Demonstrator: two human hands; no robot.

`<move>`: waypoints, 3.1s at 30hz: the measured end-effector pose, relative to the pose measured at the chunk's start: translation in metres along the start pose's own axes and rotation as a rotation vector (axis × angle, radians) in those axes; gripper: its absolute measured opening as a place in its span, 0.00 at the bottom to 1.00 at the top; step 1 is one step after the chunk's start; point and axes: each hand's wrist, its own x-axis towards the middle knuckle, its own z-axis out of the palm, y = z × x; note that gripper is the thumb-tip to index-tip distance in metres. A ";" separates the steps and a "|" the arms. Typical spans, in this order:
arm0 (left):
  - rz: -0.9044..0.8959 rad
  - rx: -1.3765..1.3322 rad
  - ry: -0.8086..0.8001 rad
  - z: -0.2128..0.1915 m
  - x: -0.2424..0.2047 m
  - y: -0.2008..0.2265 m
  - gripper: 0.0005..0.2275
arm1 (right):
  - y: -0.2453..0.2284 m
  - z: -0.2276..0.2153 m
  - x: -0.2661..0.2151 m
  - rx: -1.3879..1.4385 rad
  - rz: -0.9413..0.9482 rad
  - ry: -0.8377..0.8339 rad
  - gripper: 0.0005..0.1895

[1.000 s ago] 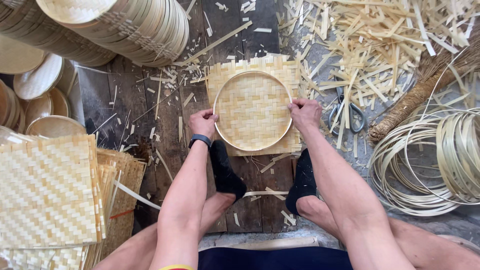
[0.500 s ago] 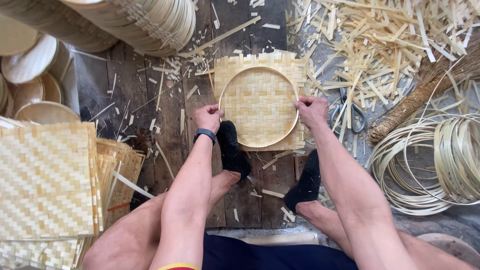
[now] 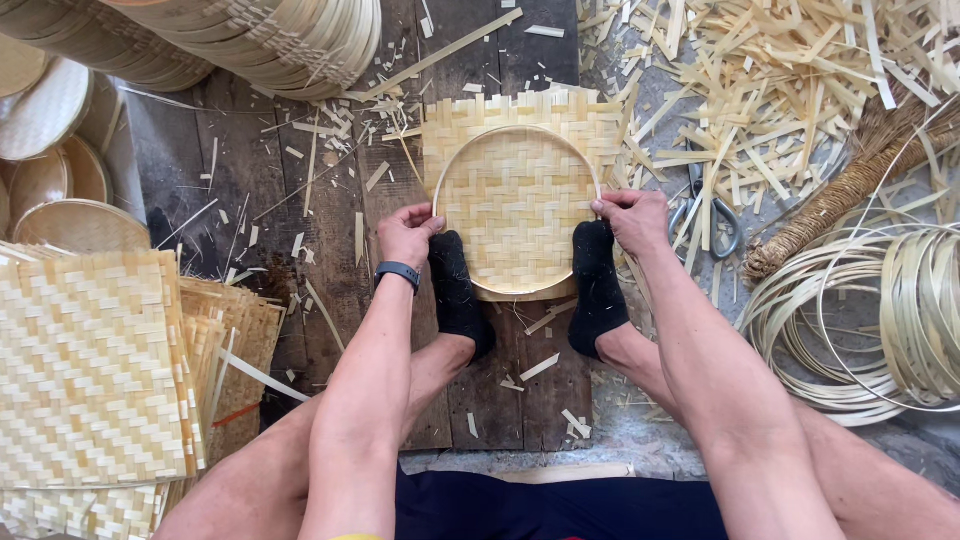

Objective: The person constructs a circular bamboo item by placing a woven mat into a frame, trimming the excess bamboo with shears, and securing the pieces with a wooden block and a ring.

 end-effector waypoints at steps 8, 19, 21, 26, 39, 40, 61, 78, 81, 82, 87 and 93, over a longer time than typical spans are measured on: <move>-0.026 -0.033 0.043 0.000 -0.004 -0.009 0.11 | -0.004 0.004 -0.006 0.077 0.006 0.023 0.13; 0.214 0.837 -0.023 0.026 -0.014 0.100 0.18 | -0.102 0.047 -0.084 -0.793 -0.678 -0.453 0.64; 0.613 0.888 -0.095 0.050 0.000 0.110 0.19 | -0.098 0.069 -0.095 -0.932 -0.876 -0.464 0.64; 0.840 0.751 -0.299 0.110 0.050 0.103 0.18 | -0.055 0.090 -0.097 -0.944 -1.097 -0.254 0.53; 0.392 0.606 -0.214 0.122 0.055 0.124 0.11 | -0.056 0.137 -0.121 -0.835 -0.837 -0.066 0.42; 0.398 0.592 -0.223 0.122 0.059 0.124 0.11 | -0.055 0.141 -0.119 -0.846 -0.884 -0.024 0.40; 0.615 0.621 -0.310 0.120 0.075 0.114 0.08 | -0.086 0.113 -0.095 -0.536 -0.687 -0.154 0.14; 0.109 0.549 -0.491 0.135 0.113 0.095 0.17 | -0.087 0.066 0.074 -0.066 -0.379 -0.130 0.15; 0.129 0.591 -0.480 0.134 0.117 0.089 0.17 | -0.090 0.073 0.077 -0.530 -0.195 -0.165 0.27; 0.226 0.552 -0.450 0.132 0.116 0.085 0.17 | -0.088 0.074 0.083 -0.495 -0.126 -0.224 0.28; 1.000 0.866 0.139 0.096 0.082 0.063 0.20 | -0.081 0.080 0.105 -0.397 -0.025 -0.330 0.34; 0.186 0.536 -0.264 0.088 0.111 0.046 0.27 | -0.092 0.077 0.097 -0.417 -0.004 -0.348 0.36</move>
